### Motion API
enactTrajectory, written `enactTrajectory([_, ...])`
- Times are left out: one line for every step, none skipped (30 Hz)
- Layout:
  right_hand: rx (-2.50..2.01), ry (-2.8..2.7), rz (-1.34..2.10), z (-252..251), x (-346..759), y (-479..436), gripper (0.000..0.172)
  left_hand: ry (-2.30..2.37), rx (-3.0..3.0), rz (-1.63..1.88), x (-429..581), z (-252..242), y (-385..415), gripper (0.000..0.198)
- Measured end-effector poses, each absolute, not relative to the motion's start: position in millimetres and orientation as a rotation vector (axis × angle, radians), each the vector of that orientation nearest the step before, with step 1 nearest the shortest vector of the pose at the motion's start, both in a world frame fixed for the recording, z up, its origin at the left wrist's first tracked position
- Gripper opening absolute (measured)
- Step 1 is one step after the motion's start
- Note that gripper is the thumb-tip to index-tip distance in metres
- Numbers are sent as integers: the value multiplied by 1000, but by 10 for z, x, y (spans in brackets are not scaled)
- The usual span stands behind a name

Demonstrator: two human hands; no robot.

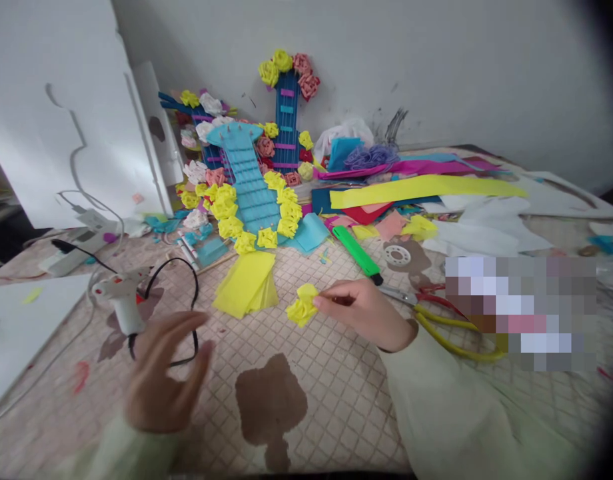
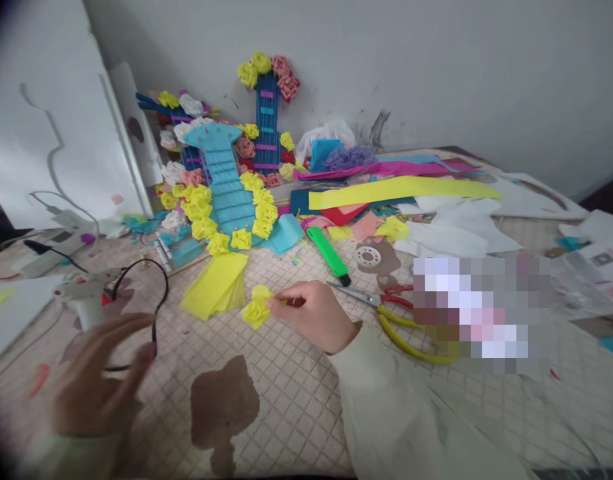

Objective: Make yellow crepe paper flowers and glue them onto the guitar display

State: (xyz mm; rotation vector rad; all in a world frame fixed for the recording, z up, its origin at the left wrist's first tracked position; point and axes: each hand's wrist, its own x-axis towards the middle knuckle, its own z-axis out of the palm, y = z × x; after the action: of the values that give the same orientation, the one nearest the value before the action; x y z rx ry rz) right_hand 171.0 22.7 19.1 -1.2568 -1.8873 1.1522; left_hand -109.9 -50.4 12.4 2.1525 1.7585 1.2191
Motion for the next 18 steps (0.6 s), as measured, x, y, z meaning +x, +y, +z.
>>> enactTrajectory([-1242,-1904,1157,192,1706,222,29,1706,2175,1181,-852,85,-489,35])
enactTrajectory([-1229,-1917,1163,193,1704,218,29,1605,2146,1124,-630,49,-464,38])
enactTrajectory([-1217,-1924,1167,193,1702,215,29,1502,2098,1089,-443,13,-431,42])
enactTrajectory([-1210,-1924,1171,193,1701,213,29,1427,2015,1079,-293,-22,-394,43])
enactTrajectory([-1205,-1918,1175,194,1701,213,29,1377,1922,1086,-179,-56,-356,43])
enactTrajectory([-1203,-1906,1181,195,1702,214,28,1351,1822,1111,-98,-90,-322,42])
enactTrajectory([-1204,-1891,1189,196,1703,216,26,1323,1720,1134,-43,-120,-294,41])
enactTrajectory([-1207,-1874,1201,197,1703,219,25,1293,1625,1154,-7,-144,-272,40])
enactTrajectory([-1210,-1855,1215,196,1704,221,24,1258,1544,1171,15,-162,-258,39])
enactTrajectory([-1212,-1839,1229,195,1703,222,23,1219,1479,1185,28,-174,-250,37])
enactTrajectory([-1214,-1826,1243,194,1702,222,23,1187,1433,1196,36,-179,-247,35])
enactTrajectory([-1216,-1814,1254,193,1700,222,22,1168,1403,1208,41,-179,-248,34])
enactTrajectory([-1217,-1803,1265,193,1697,220,22,1162,1384,1221,44,-176,-250,32])
enactTrajectory([-1221,-1794,1276,194,1694,217,21,1164,1374,1233,46,-172,-253,31])
enactTrajectory([-1228,-1784,1286,195,1691,213,21,1168,1369,1240,47,-169,-256,30])
enactTrajectory([-1236,-1773,1299,198,1688,209,20,1173,1367,1242,47,-166,-258,30])
enactTrajectory([-1244,-1760,1314,201,1685,204,20,1178,1369,1249,46,-164,-260,29])
enactTrajectory([-1248,-1749,1330,205,1683,200,19,1184,1373,1257,44,-163,-261,29])
